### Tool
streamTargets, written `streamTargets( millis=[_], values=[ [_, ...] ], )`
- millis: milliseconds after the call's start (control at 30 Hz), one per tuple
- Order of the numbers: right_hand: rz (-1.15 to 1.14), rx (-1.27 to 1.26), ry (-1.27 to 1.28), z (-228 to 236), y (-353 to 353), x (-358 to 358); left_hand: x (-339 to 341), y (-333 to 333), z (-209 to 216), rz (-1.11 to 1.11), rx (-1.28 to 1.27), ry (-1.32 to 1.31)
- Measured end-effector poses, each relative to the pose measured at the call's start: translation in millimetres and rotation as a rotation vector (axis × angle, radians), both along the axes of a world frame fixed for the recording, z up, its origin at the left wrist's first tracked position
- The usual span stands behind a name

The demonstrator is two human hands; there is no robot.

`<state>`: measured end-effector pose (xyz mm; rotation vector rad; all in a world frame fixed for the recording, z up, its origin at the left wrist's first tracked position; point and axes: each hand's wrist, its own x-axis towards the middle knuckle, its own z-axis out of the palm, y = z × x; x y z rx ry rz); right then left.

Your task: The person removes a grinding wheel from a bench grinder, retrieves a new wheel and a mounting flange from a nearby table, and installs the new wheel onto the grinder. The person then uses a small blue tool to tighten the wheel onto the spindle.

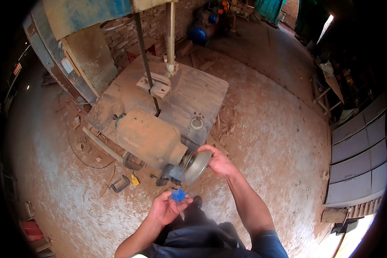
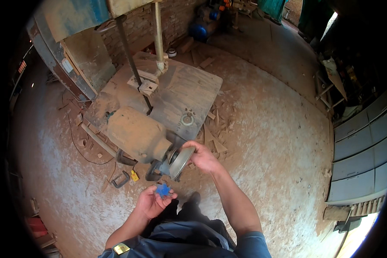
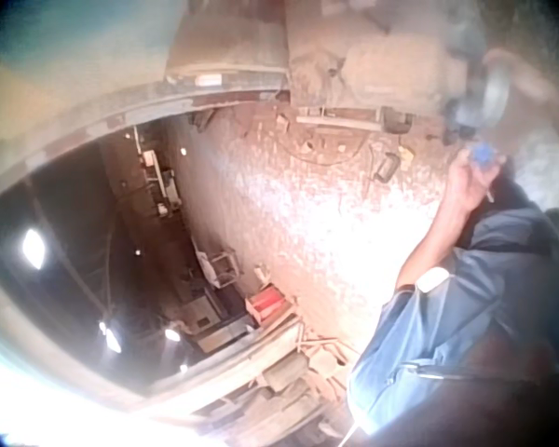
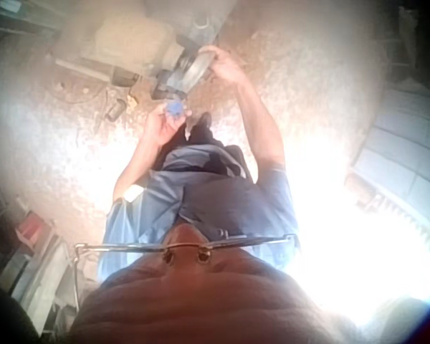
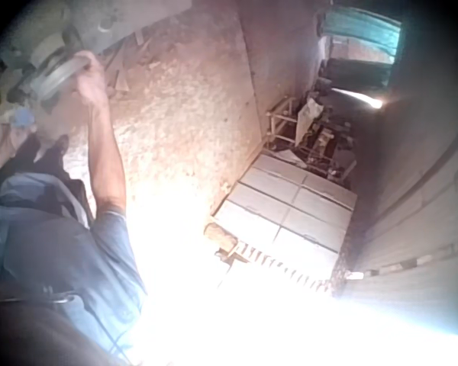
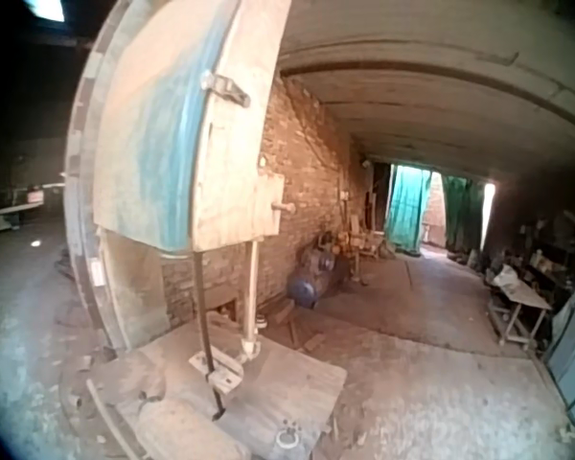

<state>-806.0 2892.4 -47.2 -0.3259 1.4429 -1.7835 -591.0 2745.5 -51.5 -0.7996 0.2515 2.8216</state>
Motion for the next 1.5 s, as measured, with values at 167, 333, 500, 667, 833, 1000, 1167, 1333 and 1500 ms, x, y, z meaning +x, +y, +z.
streamTargets(
  millis=[167,333,500,667,833,1000,1167,1333,1500],
  values=[
    [0.019,-0.028,0.103,-7.0,-0.2,-0.7,0.6,-0.7,-3.4,-0.011,0.001,0.013],
    [0.044,0.012,0.087,2.8,0.8,-3.5,0.3,-1.5,-1.8,-0.025,-0.004,0.055],
    [0.011,0.043,0.057,18.8,-2.7,0.4,2.1,-2.3,-3.2,-0.013,-0.016,0.049],
    [-0.013,0.029,0.094,7.8,-8.6,2.1,-0.7,-6.3,9.9,-0.005,0.016,0.034],
    [-0.033,0.060,0.043,9.1,-5.7,4.1,-7.1,-2.6,16.8,-0.018,-0.134,0.120],
    [-0.018,0.067,0.026,8.3,-8.0,3.7,-13.6,3.0,22.1,-0.089,-0.242,0.084],
    [-0.040,0.048,0.128,8.0,-7.8,3.9,-18.6,4.0,11.0,-0.084,-0.300,0.093],
    [-0.016,0.089,0.042,14.4,-8.2,3.0,-17.3,11.8,16.6,-0.038,-0.297,0.045],
    [-0.018,0.054,0.033,11.4,-7.0,3.1,-19.4,18.6,23.8,-0.002,-0.310,0.034]
  ],
)
